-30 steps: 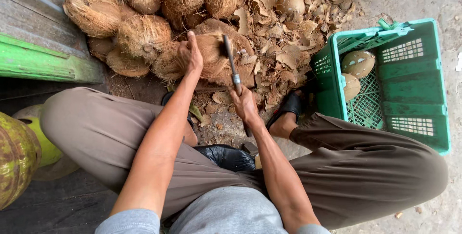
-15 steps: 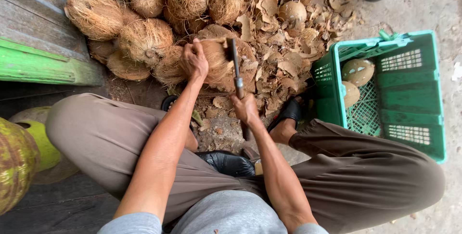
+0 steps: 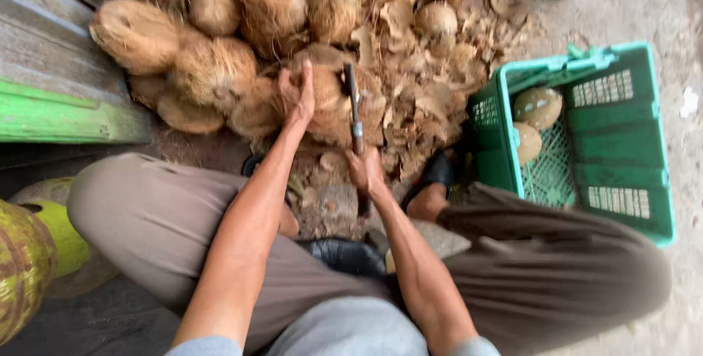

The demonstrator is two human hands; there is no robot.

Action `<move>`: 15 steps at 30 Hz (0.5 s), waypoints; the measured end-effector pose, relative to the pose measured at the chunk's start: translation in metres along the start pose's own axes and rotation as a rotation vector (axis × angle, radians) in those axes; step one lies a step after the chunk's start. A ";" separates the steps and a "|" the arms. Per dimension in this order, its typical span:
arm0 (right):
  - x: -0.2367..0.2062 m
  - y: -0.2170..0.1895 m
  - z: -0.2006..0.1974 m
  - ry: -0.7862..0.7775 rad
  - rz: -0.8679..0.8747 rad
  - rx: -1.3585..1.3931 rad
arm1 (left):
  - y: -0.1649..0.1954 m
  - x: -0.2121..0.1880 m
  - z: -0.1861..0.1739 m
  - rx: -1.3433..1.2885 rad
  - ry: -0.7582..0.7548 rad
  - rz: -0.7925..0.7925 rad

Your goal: The person sits on the ground and uses a cleaver to chop the outer husk off coconuts one at a time on a wooden chopping block, rotating each coconut to trim the husk, then places the husked coconut into a green plastic crate beside them.

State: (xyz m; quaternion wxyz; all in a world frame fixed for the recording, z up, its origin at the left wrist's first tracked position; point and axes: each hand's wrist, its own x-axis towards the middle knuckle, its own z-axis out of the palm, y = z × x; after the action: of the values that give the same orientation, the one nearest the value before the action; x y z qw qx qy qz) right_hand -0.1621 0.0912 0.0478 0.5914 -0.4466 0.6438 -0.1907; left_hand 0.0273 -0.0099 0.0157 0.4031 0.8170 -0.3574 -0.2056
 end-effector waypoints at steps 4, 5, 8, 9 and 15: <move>-0.010 0.014 0.004 -0.029 0.029 0.032 | 0.001 0.004 -0.007 -0.044 -0.078 -0.065; -0.012 0.012 0.005 -0.050 -0.029 0.011 | 0.003 0.008 -0.008 -0.074 -0.054 -0.016; -0.016 0.008 0.006 -0.019 -0.018 0.022 | 0.010 0.014 -0.009 0.127 -0.181 0.151; -0.016 0.008 0.006 0.005 -0.075 -0.002 | 0.014 0.014 -0.008 0.145 -0.187 0.151; -0.012 0.014 0.001 0.055 -0.172 -0.095 | 0.030 0.004 0.006 0.314 0.049 -0.028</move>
State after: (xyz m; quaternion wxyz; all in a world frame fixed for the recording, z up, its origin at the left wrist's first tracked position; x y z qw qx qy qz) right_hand -0.1667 0.1084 0.0438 0.5331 -0.5222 0.6274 -0.2224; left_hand 0.0140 -0.0285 0.0364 0.2759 0.8797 -0.3637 -0.1330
